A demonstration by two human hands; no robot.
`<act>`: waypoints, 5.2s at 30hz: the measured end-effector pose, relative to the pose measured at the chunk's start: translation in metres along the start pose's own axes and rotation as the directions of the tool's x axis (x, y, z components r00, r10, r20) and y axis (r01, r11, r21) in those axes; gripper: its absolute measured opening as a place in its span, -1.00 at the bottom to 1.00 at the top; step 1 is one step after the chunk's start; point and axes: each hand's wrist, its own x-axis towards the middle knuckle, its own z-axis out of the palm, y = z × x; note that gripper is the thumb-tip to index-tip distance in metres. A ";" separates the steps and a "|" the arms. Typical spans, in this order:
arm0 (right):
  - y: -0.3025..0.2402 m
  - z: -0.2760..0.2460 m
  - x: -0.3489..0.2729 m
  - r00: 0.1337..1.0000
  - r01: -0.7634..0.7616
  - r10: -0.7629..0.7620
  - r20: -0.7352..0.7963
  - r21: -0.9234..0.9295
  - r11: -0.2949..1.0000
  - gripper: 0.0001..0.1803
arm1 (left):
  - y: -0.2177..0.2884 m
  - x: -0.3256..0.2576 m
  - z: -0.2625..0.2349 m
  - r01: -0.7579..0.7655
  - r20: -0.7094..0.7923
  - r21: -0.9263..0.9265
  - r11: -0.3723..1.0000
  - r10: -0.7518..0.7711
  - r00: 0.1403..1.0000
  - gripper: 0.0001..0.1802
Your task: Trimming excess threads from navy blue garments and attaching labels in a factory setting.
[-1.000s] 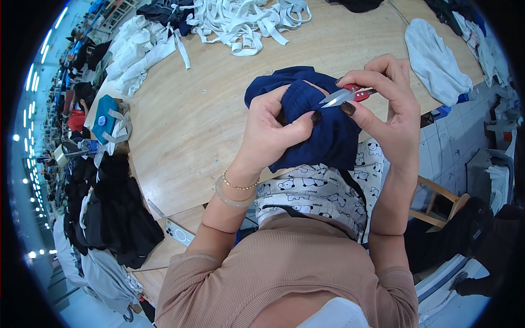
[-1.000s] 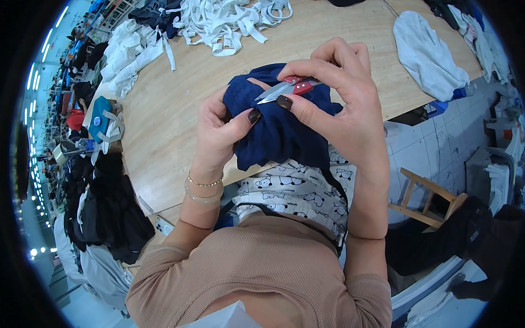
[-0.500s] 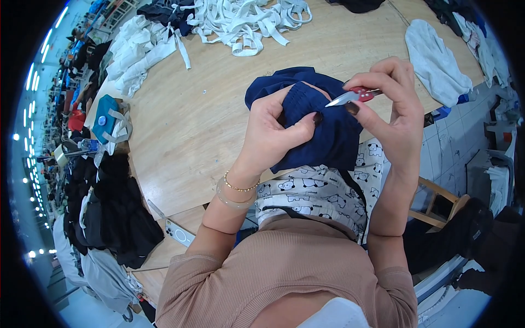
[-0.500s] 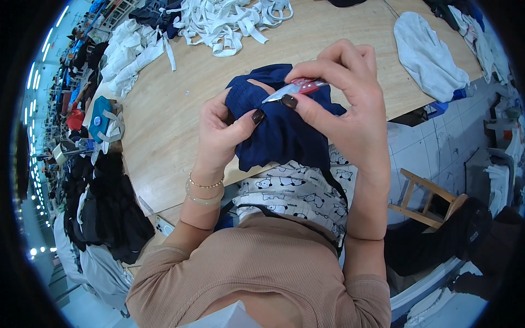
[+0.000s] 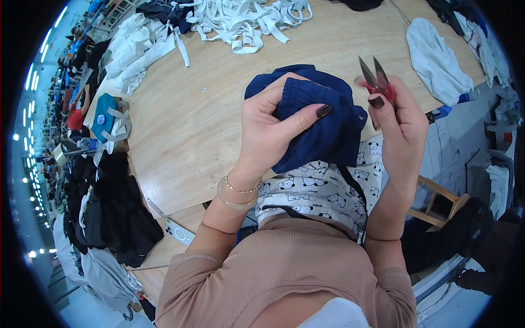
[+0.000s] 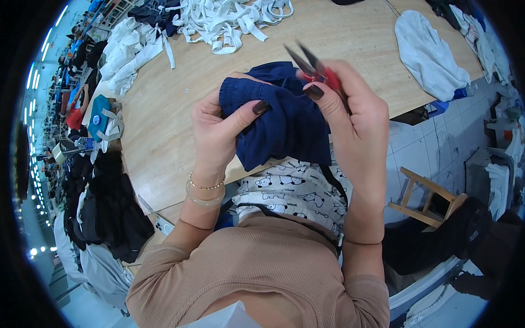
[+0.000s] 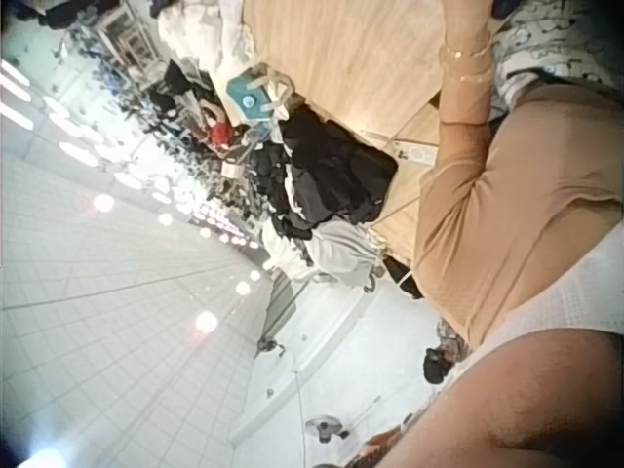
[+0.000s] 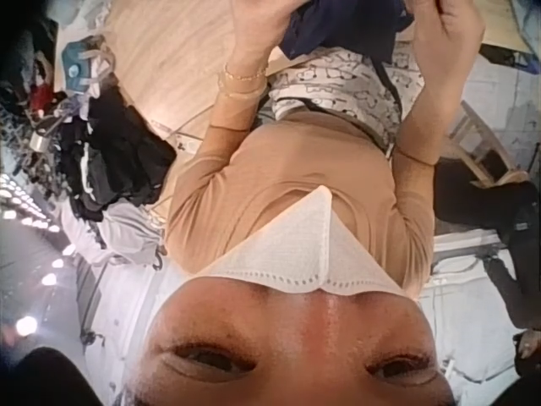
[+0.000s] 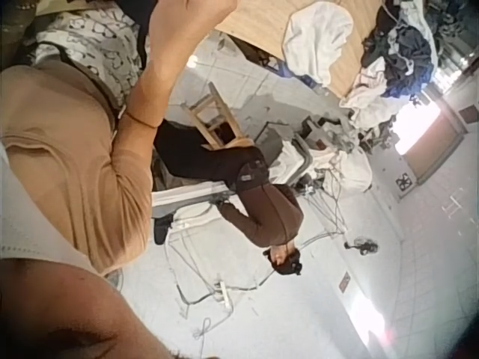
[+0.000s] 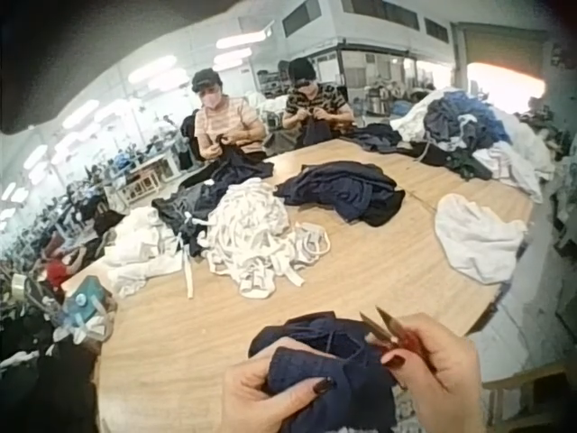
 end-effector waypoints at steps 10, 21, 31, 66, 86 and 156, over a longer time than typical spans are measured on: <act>-0.034 0.004 -0.018 0.985 -0.169 0.170 -0.006 0.088 0.982 -0.81 | -0.002 -0.002 0.000 -0.083 -0.028 0.068 0.994 0.085 0.996 -0.89; -0.035 0.007 -0.019 0.990 -0.144 0.144 0.000 0.014 0.989 -0.80 | 0.002 -0.003 0.001 -0.055 -0.058 0.098 0.994 0.060 0.996 -0.89; -0.033 0.011 -0.018 0.992 -0.125 0.124 -0.022 -0.049 0.991 -0.79 | -0.001 -0.003 0.002 -0.038 -0.083 0.075 0.996 0.045 0.996 -0.90; -0.019 0.019 -0.020 0.995 -0.072 0.073 -0.061 0.021 0.997 -0.76 | -0.004 -0.003 0.001 -0.049 -0.082 -0.014 0.999 0.047 0.996 -0.90; -0.019 0.013 -0.018 1.000 -0.013 0.013 -0.004 0.037 0.999 -0.75 | -0.006 -0.004 -0.002 -0.043 -0.045 -0.067 0.997 0.040 0.998 -0.82; -0.011 0.017 -0.018 0.999 0.031 -0.030 -0.026 0.034 0.999 -0.82 | -0.002 -0.001 0.010 -0.107 -0.213 0.058 0.993 0.117 0.970 -0.88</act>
